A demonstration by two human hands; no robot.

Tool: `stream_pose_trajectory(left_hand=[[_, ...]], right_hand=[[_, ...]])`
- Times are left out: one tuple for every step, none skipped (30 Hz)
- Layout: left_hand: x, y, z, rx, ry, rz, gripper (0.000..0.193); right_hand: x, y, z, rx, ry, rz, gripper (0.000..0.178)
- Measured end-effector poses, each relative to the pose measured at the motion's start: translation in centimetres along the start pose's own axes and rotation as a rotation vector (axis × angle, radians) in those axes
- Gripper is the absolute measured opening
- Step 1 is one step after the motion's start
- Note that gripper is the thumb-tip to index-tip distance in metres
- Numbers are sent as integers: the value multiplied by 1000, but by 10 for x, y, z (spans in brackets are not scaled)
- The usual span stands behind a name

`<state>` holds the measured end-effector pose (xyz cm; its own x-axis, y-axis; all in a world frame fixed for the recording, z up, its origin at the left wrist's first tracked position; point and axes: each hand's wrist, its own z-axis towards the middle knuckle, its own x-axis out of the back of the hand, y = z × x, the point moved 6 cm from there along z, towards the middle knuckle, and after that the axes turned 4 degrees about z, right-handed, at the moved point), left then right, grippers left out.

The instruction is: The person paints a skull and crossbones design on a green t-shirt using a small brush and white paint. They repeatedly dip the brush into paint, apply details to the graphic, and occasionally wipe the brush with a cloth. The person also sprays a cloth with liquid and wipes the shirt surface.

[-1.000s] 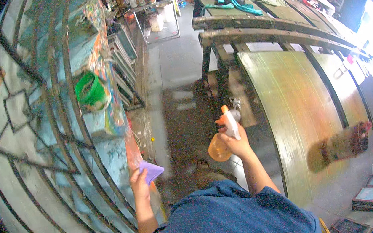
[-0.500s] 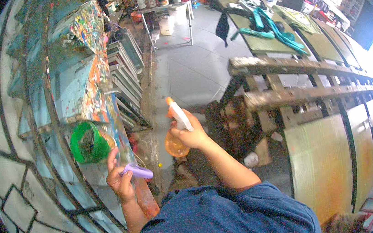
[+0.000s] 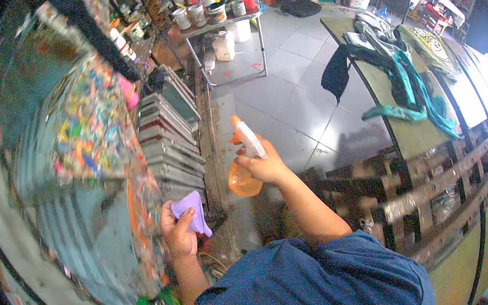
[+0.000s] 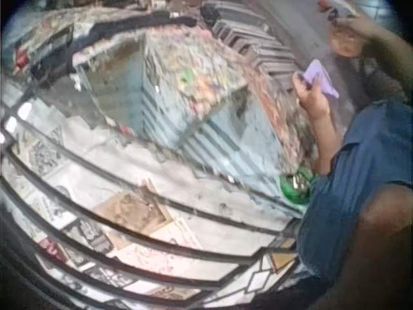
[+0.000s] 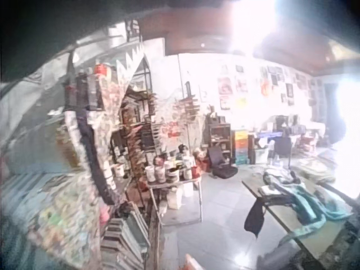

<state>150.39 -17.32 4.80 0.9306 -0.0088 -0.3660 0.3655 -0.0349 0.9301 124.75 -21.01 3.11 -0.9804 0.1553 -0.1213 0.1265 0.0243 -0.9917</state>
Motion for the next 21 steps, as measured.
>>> stream_pose_trajectory(left_hand=[[-12, -8, 24, 59, -12, -15, 30], [-26, -20, 47, 116, -17, -37, 30], [-39, -29, 74, 151, -45, -14, 28], [-51, -40, 104, 165, -68, -4, 28], [-63, -54, 137, 178, -91, 5, 27], [-80, -62, 166, 186, -107, 13, 26], [-98, -67, 188, 175, -116, 3, 24], [-123, -77, 220, 178, -137, -28, 24], [-141, -81, 247, 201, -138, -37, 25], [-165, -77, 271, 238, -181, -57, 25], [-186, -75, 299, 235, -160, -64, 27], [-204, -73, 329, 208, -185, -49, 27], [-218, -76, 357, 186, -208, -42, 27], [-236, -73, 381, 176, -195, -60, 30], [-254, -73, 403, 158, -184, -66, 31], [-268, -73, 422, 140, -173, -70, 33], [-284, -80, 443, 147, -173, -101, 34], [-299, -86, 463, 153, -173, -131, 36], [-311, -93, 484, 159, -175, -161, 38], [-323, -104, 507, 163, -176, -161, 38], [-334, -114, 531, 166, -180, -161, 38]], right_hand=[[16, 10, 24, 39, 30, 12, 52], [31, 11, 48, 77, 52, 17, 51], [46, 15, 72, 48, 57, 47, 53], [62, 16, 96, 55, 78, -13, 55], [77, 17, 120, 61, 99, -74, 56], [92, 12, 147, 69, 111, -135, 57], [110, 13, 174, 81, 103, -149, 58], [131, 18, 200, 92, 95, -163, 60], [144, 27, 215, 77, 78, -157, 61], [157, 19, 235, 78, 58, -151, 62], [168, 5, 256, 103, 61, -151, 63], [176, -11, 275, 126, 64, -153, 64], [184, -24, 294, 149, 77, -117, 57], [192, -36, 312, 173, 90, -88, 51], [200, -48, 330, 172, 86, -82, 54], [206, -57, 346, 170, 72, -109, 55], [216, -66, 365, 178, 60, -142, 56], [225, -72, 385, 187, 49, -174, 57], [234, -73, 409, 150, 55, -113, 58], [243, -76, 434, 148, 45, -138, 58], [252, -82, 460, 146, 36, -162, 58]])
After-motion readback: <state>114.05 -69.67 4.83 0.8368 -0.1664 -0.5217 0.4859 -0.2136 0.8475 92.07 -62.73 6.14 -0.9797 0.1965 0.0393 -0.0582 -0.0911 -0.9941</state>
